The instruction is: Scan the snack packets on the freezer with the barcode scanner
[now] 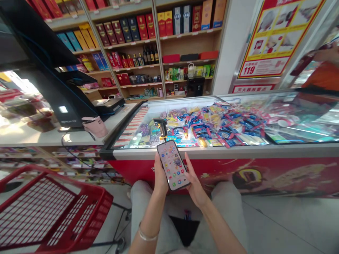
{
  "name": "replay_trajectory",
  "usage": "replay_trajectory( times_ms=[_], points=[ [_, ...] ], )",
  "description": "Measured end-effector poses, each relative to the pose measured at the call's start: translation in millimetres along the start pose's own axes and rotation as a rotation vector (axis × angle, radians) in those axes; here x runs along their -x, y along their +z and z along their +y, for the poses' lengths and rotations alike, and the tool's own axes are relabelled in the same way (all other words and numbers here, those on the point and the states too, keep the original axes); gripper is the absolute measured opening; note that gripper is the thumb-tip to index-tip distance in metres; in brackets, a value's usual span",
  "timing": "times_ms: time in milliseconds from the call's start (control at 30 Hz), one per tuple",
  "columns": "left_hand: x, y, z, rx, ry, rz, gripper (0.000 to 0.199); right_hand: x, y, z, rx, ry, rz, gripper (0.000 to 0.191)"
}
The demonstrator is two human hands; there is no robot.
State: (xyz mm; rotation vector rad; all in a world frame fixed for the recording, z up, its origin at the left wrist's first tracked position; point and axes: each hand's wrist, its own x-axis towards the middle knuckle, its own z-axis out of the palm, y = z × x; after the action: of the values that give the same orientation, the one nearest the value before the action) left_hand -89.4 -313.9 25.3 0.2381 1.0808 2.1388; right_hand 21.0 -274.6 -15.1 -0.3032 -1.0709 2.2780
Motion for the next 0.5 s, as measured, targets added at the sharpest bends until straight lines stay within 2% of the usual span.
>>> replay_trajectory(
  times_ms=[133, 267, 367, 433, 500],
  points=[
    [1, 1.8, 4, -0.067, 0.059, -0.052, 0.052, 7, -1, -4, 0.078, 0.093, -0.087, 0.085],
    [-3, -2.5, 6, -0.167, 0.088, -0.115, 0.059, 4, 0, -10, 0.028, 0.143, -0.174, 0.081],
    [-6, -9.3, 1, -0.247, 0.152, -0.153, 0.064, -3, 1, -9, 0.045, 0.187, -0.079, 0.059],
    [-6, -15.4, -6, -0.306, 0.225, -0.151, 0.067, -10, 2, -5, 0.144, 0.145, 0.044, 0.048],
    [-4, -22.6, -14, -0.381, 0.296, -0.121, 0.073, -16, 4, 1, 0.262, 0.076, 0.141, 0.047]
  ],
)
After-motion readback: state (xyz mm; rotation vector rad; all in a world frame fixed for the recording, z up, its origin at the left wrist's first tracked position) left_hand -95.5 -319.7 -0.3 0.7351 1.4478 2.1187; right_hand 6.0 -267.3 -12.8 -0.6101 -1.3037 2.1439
